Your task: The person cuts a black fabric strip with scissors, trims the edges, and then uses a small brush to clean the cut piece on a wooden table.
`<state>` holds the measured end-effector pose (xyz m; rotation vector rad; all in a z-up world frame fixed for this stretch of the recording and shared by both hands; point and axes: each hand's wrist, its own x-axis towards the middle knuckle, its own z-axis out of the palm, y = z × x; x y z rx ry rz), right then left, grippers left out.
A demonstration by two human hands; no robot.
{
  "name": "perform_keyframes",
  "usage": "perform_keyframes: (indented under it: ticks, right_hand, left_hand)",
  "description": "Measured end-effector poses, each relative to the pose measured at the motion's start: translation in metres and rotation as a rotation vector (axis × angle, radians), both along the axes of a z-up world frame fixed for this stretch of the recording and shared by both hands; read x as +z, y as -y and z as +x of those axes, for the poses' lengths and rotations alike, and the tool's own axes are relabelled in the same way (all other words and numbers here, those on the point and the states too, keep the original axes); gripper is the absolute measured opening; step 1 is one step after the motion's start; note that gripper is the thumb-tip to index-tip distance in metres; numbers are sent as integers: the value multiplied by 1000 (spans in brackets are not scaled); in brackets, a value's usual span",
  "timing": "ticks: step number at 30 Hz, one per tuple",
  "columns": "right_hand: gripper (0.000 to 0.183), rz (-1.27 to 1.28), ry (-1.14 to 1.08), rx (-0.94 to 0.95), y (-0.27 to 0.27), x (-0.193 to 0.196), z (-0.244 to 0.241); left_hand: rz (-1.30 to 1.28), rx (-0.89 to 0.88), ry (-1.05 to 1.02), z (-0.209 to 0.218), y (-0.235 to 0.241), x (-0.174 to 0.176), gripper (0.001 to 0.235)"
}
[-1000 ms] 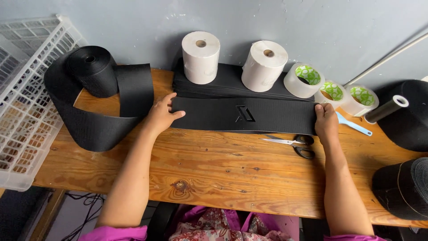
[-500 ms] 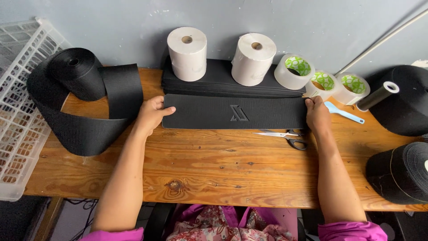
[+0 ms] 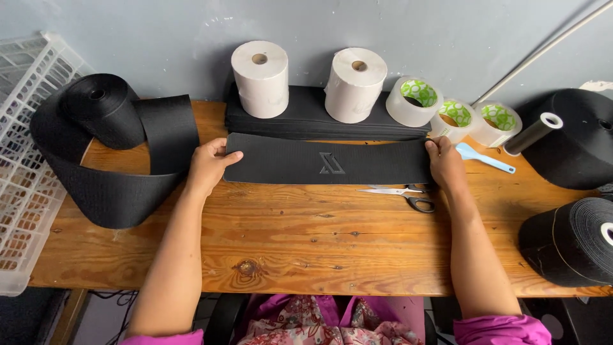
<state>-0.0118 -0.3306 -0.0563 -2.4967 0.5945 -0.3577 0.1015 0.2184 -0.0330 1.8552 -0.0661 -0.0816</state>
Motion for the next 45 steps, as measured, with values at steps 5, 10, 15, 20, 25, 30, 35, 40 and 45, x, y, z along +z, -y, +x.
perform_keyframes:
  ticks: [5,10,15,20,25,30,35,40,45]
  right_hand:
    - [43,137,16,107,7,5,-1]
    - [30,405,147,191,14,11,-11]
    - [20,590,311,271,24,24,-22]
    - [21,591,383,303,37,25,-24]
    - [21,483,362,357,32,31,-30]
    - [27,384,301,383,32,28,-30]
    - [24,274,84,373,8,56,-41]
    - [29,379,12,289,6,53,-40]
    - [34,351,41,207,16,27,-24]
  left_hand:
    - [22,-6,-3,-1,5,2,42]
    - [-138,-112,-23,-10,-5,22,37]
    - [-248,-167,11,-19,-15,44,36]
    - [-228,-205,146,-21,-22,52,24]
    - [-16,-275,335,-20,-21,54,28]
    - [252,-285,392,-19,-25,50,33]
    - [313,-330,204,-25,-21,63,32]
    - [316,-331,127,-35,-14,74,32]
    - [345,-253,32,-35,-5,64,51]
